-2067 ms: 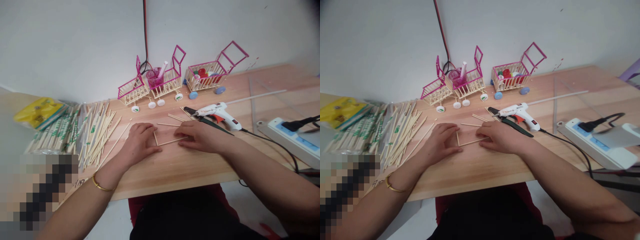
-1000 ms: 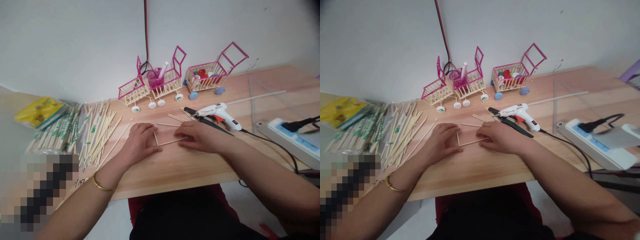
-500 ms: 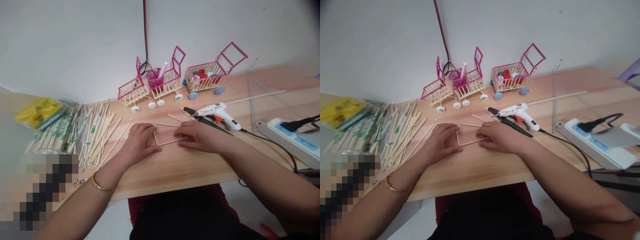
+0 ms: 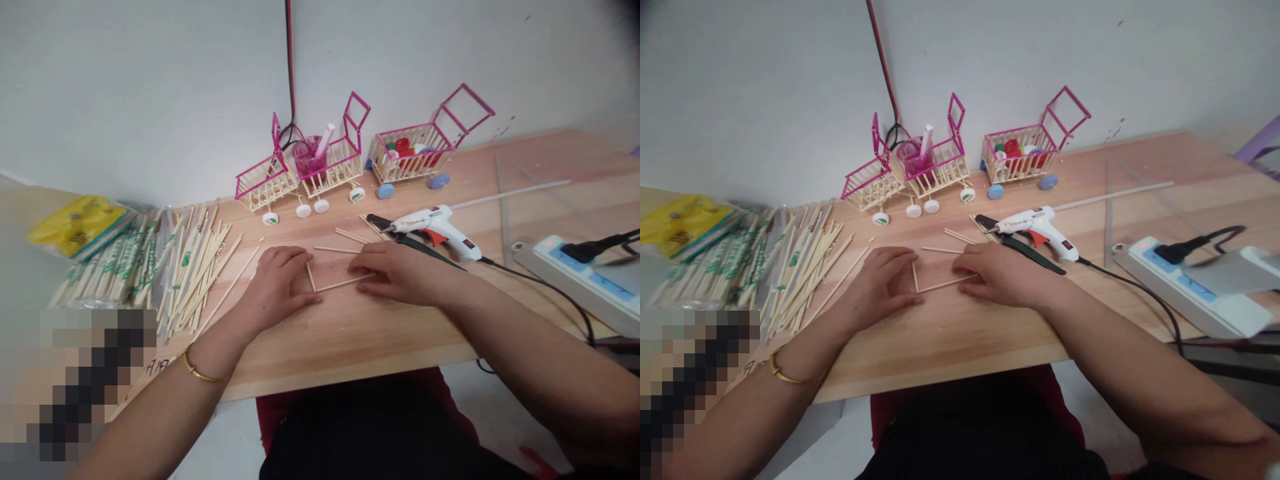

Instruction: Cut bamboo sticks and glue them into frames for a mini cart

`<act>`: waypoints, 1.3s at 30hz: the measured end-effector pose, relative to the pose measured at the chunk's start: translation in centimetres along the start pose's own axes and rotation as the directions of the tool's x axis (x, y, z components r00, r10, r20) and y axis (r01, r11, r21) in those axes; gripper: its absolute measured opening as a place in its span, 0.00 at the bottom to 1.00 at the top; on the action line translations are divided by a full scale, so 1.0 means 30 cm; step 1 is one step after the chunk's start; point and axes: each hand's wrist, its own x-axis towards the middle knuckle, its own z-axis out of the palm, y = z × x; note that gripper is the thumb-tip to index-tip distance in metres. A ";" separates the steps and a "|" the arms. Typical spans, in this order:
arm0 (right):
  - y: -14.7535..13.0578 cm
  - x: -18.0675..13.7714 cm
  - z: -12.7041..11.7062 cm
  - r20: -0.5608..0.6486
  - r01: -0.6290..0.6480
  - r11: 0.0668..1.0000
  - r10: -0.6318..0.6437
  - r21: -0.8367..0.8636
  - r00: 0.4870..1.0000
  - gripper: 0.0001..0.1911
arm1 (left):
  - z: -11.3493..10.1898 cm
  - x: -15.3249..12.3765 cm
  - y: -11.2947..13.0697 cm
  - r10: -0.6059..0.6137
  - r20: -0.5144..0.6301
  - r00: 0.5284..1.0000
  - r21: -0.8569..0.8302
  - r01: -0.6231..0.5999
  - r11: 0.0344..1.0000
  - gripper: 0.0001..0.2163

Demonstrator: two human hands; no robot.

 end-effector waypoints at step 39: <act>-0.001 -0.004 -0.004 0.007 -0.014 1.000 0.014 0.001 1.000 0.12 | 0.001 -0.003 0.000 0.013 -0.001 1.000 0.009 -0.013 1.000 0.29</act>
